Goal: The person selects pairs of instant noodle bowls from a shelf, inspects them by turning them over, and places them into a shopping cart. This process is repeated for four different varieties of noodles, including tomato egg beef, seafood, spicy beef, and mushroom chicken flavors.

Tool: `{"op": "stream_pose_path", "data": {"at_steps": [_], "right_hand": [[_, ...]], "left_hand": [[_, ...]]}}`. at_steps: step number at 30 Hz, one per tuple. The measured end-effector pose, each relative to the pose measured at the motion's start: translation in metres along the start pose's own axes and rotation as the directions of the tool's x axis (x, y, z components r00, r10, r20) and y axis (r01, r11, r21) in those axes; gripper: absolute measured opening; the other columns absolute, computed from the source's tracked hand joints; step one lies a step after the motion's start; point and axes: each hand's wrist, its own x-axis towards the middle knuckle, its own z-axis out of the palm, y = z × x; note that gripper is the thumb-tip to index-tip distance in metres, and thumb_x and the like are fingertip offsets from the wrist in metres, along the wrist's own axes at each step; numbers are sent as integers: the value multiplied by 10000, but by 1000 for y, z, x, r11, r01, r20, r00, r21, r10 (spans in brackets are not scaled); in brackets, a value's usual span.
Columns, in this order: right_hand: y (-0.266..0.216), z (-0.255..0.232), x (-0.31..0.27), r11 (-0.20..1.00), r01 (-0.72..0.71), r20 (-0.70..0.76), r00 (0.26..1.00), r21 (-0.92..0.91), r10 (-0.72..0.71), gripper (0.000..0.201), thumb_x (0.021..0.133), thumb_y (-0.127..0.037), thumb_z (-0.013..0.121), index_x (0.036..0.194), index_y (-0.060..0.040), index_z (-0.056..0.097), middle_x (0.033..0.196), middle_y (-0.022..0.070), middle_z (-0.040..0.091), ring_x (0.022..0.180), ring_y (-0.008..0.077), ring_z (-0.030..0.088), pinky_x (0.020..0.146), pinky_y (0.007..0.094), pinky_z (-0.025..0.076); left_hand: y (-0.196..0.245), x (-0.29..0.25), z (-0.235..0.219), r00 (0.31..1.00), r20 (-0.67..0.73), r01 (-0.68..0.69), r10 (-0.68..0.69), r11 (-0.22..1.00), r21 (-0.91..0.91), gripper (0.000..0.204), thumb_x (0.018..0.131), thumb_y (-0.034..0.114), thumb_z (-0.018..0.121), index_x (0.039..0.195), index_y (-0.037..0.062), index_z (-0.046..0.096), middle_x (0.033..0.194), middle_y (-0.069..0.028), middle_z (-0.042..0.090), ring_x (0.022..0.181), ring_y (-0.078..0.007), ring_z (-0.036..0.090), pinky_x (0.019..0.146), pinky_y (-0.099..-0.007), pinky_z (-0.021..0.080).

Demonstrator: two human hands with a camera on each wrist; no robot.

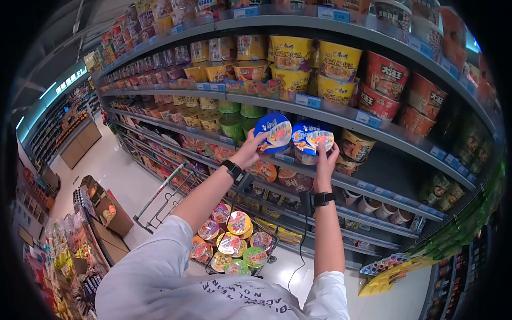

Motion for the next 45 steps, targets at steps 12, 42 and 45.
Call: {"op": "stream_pose_path", "data": {"at_steps": [12,42,45], "right_hand": [[-7,-9,-62,999,-43,102,994,0,42,624,803,-336,570,1324,-121,301,1252,51,431,1133,193,431,891,367,373],[130,117,-283,267,-925,423,136,-269,896,627,873,-529,397,1281,-53,411,1254,122,495,1122,246,497,958,413,374],[129,130,-306,158,-965,356,76,-209,931,633,886,-531,362,1284,-41,406,1244,143,500,1102,248,515,958,390,385]], "left_hand": [[-10,-44,-42,971,169,181,-168,982,-63,502,846,284,565,1280,183,334,1195,-32,468,1062,-169,508,925,-370,409],[-26,-412,-279,755,-188,560,-628,767,-315,724,793,693,366,1229,121,450,956,-63,636,671,-134,637,468,-244,517],[-38,-409,-288,751,-183,493,-635,723,-484,644,805,638,439,1201,132,484,1097,-78,586,923,-181,594,718,-338,506]]}}
